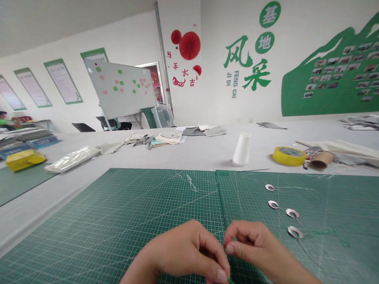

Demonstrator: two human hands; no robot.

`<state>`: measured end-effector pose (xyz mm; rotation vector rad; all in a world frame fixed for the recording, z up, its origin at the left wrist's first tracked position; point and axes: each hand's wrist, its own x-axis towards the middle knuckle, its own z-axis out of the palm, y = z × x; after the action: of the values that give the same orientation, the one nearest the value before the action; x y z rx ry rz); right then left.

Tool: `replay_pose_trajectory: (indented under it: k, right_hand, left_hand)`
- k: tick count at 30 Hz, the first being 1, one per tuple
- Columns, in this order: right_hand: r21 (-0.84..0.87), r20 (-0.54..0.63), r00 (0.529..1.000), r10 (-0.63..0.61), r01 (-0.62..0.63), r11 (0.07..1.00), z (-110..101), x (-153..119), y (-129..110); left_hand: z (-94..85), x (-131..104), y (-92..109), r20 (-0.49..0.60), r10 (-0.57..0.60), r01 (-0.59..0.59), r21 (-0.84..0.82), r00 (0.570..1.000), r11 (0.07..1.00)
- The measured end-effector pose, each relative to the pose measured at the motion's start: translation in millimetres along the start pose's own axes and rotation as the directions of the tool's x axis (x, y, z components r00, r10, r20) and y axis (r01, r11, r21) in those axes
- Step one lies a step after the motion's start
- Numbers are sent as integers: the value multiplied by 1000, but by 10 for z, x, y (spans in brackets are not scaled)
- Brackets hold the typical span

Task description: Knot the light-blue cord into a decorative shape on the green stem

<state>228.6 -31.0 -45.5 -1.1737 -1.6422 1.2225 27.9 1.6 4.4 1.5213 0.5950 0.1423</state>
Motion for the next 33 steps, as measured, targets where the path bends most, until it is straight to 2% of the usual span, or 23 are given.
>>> replay_pose_trajectory:
  k: [2,4,7,9,14,17,19,22,24,27,30,33]
  right_hand:
    - [-99,6,1000,0,1,995,-15,-26,-75]
    - [-194,-16,1000,-16,13,981,-41,-42,-144]
    - [-347,-65,995,-78,51,937,-92,-69,-221]
    - [-445,-72,986,-152,104,890,-120,-100,-249]
    - [-673,-41,927,-373,250,696,-117,-168,-241]
    - [-740,-41,890,-453,278,612,-70,-170,-195]
    - [-734,-63,888,-456,269,623,-24,-162,-161]
    - [-658,-91,921,-380,231,717,54,-153,-129]
    - [-568,-100,947,-304,197,799,96,-150,-121]
    - [-442,-116,969,-217,146,885,122,-139,-118]
    - [-356,-131,977,-170,114,928,111,-121,-113]
    - [-281,-145,981,-131,86,956,90,-102,-111]
  left_hand:
    - [7,0,0,-4,-8,8,78,1000,997]
    - [16,1,4,-54,-6,15,167,999,986]
    - [31,0,13,-187,29,35,331,982,943]
    - [41,3,18,-280,93,40,436,956,899]
    - [78,69,6,-474,268,81,596,839,799]
    - [97,126,-13,-581,303,118,575,755,809]
    - [100,154,-22,-639,313,108,530,703,841]
    - [91,174,-18,-695,304,38,429,651,902]
    - [83,178,1,-688,283,-59,330,668,942]
    - [80,175,37,-633,233,-173,156,738,972]
    - [86,163,62,-592,168,-183,35,789,982]
    - [92,143,75,-570,155,-190,-3,807,982]
